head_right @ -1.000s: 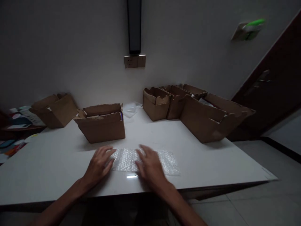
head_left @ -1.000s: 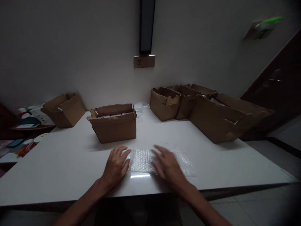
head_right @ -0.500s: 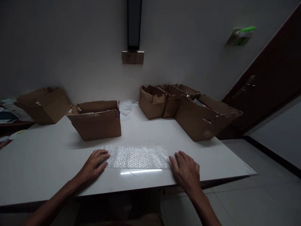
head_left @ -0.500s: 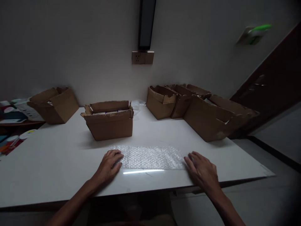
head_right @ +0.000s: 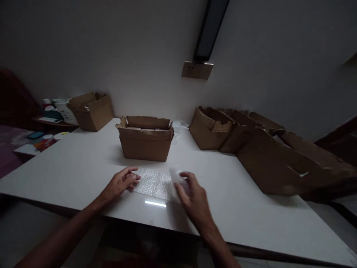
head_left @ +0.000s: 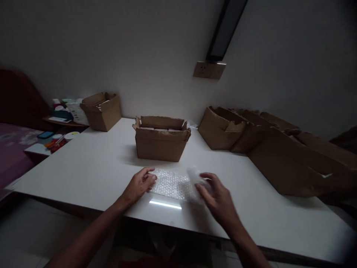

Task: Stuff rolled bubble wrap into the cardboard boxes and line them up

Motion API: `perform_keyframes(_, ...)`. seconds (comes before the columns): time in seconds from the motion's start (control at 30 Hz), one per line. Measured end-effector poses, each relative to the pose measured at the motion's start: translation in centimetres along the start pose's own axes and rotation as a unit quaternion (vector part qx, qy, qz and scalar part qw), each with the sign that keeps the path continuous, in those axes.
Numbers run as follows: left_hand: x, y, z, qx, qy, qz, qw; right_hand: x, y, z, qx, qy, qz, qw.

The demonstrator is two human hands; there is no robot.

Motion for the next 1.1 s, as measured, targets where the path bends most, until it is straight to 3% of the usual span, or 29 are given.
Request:
perform_keyframes(0.13, 2.0, 0.5, 0.4, 0.058, -0.018, 0.032, 0.998, 1.4, 6.5, 4.1, 0.044, -0.012, 0.164, 0.985)
perform_keyframes(0.27, 3.7, 0.5, 1.0, 0.192, 0.004, 0.005, 0.981, 1.7, 8.1, 3.0, 0.115, 0.000, 0.228, 0.967)
perform_keyframes(0.4, 3.9, 0.5, 1.3, 0.292, 0.023, -0.016, 0.956, 1.6, 6.7, 0.8, 0.178, 0.026, 0.217, 0.959)
perform_keyframes(0.57, 2.1, -0.2, -0.2, 0.397, 0.048, -0.022, 0.916, 1.7, 5.2, -0.1, 0.105, -0.046, 0.144, 0.983)
perform_keyframes(0.7, 0.9, 0.4, -1.8, 0.505, 0.153, -0.039, 0.848, 2.1, 6.3, -0.5, 0.012, -0.164, 0.099, 0.981)
perform_keyframes(0.8, 0.8, 2.0, -0.7, 0.557, 0.224, 0.029, 0.799, 2.2, 8.4, -0.7, -0.114, -0.229, 0.125, 0.959)
perform_keyframes(0.9, 0.9, 2.9, 1.7, 0.564, 0.208, 0.092, 0.794, 2.0, 10.0, -1.0, -0.218, -0.233, 0.183, 0.930)
perform_keyframes(1.0, 0.7, 2.6, 2.9, 0.547, 0.190, 0.115, 0.807, 1.7, 9.6, -1.6, -0.213, -0.237, 0.210, 0.924)
perform_keyframes(1.1, 0.4, 1.2, 2.2, 0.509, 0.185, 0.095, 0.835, 1.8, 6.9, -3.2, -0.173, -0.178, 0.133, 0.960)
Point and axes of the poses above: each hand's wrist, its own x-axis towards the middle knuckle, its own y-axis out of the palm, z = x × y, the point moved 3 cm from there along x, towards the middle knuckle, and after that the axes turned 1 degree about z, right-handed, at the moved point
